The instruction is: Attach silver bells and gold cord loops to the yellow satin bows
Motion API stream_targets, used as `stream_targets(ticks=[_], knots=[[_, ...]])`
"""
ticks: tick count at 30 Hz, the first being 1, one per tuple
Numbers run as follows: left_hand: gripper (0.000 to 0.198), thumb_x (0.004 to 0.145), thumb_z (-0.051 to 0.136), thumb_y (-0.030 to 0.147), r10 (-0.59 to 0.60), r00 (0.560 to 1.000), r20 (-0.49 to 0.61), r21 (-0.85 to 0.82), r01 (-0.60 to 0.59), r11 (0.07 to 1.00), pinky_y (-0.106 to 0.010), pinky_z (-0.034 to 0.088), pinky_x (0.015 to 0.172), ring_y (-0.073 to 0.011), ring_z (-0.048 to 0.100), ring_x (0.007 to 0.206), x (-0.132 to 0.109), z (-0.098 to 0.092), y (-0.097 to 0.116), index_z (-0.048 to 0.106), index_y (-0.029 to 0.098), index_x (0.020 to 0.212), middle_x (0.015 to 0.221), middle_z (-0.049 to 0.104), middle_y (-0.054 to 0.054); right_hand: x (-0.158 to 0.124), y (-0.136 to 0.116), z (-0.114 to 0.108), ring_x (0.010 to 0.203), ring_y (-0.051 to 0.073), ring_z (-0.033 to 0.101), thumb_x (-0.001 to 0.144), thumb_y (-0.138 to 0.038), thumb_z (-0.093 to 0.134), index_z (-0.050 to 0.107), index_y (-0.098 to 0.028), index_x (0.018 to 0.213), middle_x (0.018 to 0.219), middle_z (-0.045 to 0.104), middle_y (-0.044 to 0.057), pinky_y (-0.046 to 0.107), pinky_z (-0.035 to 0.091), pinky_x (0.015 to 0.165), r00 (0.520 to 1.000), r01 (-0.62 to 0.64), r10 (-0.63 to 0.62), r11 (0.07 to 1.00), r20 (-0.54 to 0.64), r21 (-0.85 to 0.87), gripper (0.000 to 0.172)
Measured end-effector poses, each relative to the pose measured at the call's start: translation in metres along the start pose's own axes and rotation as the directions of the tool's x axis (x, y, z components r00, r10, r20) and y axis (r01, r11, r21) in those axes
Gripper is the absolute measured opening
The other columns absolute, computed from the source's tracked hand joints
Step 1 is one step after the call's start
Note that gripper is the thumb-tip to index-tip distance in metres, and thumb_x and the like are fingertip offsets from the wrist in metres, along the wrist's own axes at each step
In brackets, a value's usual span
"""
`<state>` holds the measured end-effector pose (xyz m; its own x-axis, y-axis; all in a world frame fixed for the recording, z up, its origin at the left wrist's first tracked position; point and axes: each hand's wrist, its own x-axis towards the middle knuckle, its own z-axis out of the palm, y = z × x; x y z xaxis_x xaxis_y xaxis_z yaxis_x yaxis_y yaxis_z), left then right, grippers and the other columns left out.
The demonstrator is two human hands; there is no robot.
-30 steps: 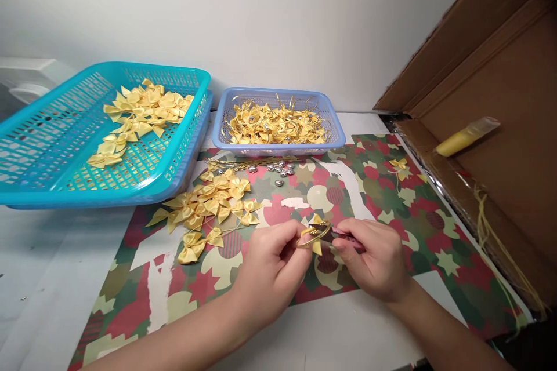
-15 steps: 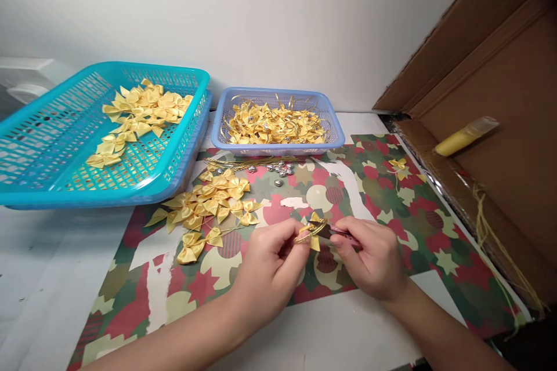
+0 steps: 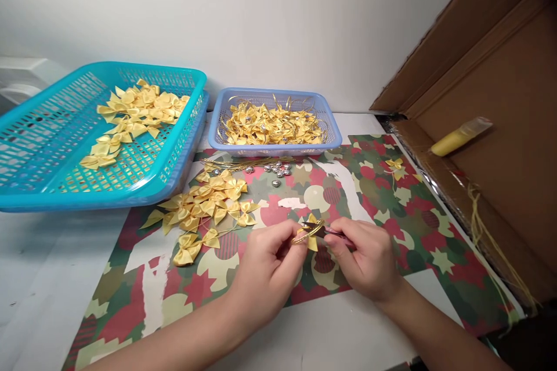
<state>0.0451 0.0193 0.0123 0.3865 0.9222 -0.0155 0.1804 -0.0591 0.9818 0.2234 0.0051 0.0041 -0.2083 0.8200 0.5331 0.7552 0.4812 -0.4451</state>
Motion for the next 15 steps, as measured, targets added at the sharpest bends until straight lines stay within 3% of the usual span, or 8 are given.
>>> stream_targets(ticks=[5,11,15], knots=[[0.033,0.092,0.042,0.031,-0.054,0.998,0.010,-0.037,0.054,0.998,-0.022,0.021,0.045,-0.0091,0.024,0.050,0.001,0.000,-0.001,0.036,0.020,0.061,0.055,0.028,0.007,0.001,0.001,-0.001,0.044,0.009,0.037,0.096,-0.028,0.047,0.050,-0.019,0.064,0.048,0.042,-0.005,0.022,0.028,0.048,0.999,-0.034,0.034,0.999,0.008,0.035,0.033],[0.036,0.090,0.043,0.039,-0.207,0.978,0.017,-0.157,0.208,0.966,-0.022,0.020,0.045,-0.0092,0.022,0.051,0.004,-0.002,-0.001,0.034,0.021,0.060,0.056,0.026,0.007,0.004,0.015,-0.012,0.046,0.008,0.035,0.096,-0.031,0.041,0.049,-0.019,0.067,0.051,0.037,-0.006,0.021,0.028,0.048,0.991,-0.085,0.060,0.974,0.123,0.211,0.033],[0.037,0.088,0.045,0.037,-0.251,0.968,-0.033,-0.208,0.239,0.948,-0.022,0.020,0.046,-0.0090,0.022,0.051,0.006,-0.003,0.000,0.031,0.021,0.057,0.054,0.027,0.007,0.003,0.029,-0.019,0.047,0.010,0.032,0.098,-0.040,0.039,0.049,-0.020,0.070,0.054,0.034,-0.006,0.023,0.025,0.048,0.984,-0.181,0.168,0.929,0.066,0.322,0.036]])
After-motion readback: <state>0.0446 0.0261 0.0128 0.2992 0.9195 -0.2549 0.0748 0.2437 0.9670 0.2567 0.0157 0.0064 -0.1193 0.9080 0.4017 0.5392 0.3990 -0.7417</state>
